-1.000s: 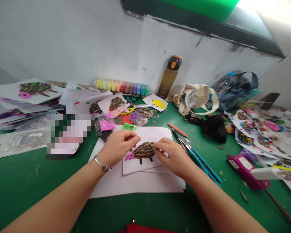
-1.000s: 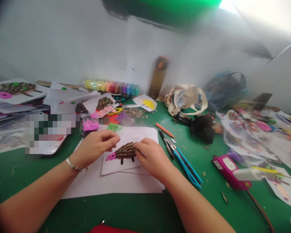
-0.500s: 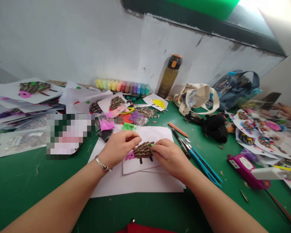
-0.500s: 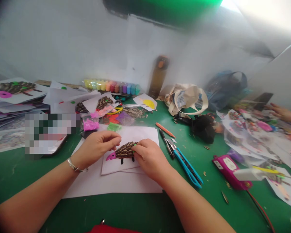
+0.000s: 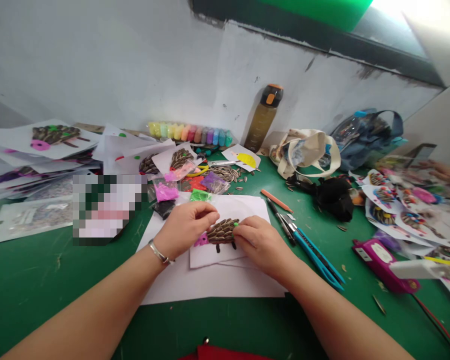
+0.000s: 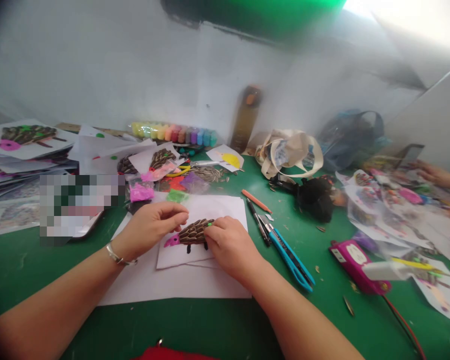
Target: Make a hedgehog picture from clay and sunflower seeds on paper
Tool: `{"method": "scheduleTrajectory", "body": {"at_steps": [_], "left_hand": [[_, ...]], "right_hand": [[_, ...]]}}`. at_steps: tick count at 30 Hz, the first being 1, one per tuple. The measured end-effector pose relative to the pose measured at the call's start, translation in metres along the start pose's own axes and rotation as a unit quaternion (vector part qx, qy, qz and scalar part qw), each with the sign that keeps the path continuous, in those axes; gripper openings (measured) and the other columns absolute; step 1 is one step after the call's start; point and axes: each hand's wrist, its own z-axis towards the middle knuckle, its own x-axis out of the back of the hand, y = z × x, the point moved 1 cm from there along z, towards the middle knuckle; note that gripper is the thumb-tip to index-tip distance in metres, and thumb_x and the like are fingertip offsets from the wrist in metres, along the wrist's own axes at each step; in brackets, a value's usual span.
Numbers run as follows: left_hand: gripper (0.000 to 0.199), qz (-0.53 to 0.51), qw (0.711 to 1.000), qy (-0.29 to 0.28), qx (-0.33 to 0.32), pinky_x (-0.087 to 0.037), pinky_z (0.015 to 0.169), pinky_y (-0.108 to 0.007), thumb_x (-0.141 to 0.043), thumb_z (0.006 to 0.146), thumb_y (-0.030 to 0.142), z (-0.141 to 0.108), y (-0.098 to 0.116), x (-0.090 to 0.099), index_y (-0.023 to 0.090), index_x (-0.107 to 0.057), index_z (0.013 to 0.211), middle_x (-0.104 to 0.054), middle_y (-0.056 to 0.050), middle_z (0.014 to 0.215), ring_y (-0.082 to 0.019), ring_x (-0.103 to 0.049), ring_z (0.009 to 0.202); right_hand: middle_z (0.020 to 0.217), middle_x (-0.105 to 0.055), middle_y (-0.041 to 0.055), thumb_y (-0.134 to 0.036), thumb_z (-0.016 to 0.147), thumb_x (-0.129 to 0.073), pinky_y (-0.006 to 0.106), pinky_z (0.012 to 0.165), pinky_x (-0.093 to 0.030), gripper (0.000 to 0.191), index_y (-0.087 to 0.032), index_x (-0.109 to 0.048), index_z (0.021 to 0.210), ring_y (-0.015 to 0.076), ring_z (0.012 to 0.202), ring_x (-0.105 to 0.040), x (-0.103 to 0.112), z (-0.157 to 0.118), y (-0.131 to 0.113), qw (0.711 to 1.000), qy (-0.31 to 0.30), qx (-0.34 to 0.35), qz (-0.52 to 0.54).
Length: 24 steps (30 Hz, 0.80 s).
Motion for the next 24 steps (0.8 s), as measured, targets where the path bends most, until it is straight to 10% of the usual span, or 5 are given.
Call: {"method": "scheduleTrajectory", "body": {"at_steps": [18,24], "left_hand": [[0.023,-0.006,1.000,-0.009,0.014,-0.040,0.058,-0.022,-0.055,0.082,0.037,0.000,0.002,0.000,0.019,-0.066,0.072,-0.062,0.004,0.061,-0.012,-0.056,0.059],[0.038,-0.013,1.000,-0.022,0.016,-0.035,0.052,-0.021,-0.052,0.084,0.041,-0.002,0.008,-0.001,0.017,-0.058,0.056,-0.055,0.004,0.053,-0.010,-0.048,0.052]], "right_hand": [[0.083,-0.062,0.0068,-0.004,0.079,-0.050,0.031,0.074,-0.045,0.025,-0.017,-0.071,0.082,0.0189,0.080,-0.057,0.008,-0.003,0.000,1.000,-0.001,-0.020,0.023],[0.089,-0.063,0.0068,-0.009,0.083,-0.051,0.032,0.077,-0.047,0.023,-0.018,-0.069,0.095,0.0187,0.084,-0.058,0.012,-0.003,0.003,0.993,0.096,-0.047,0.058]]}}
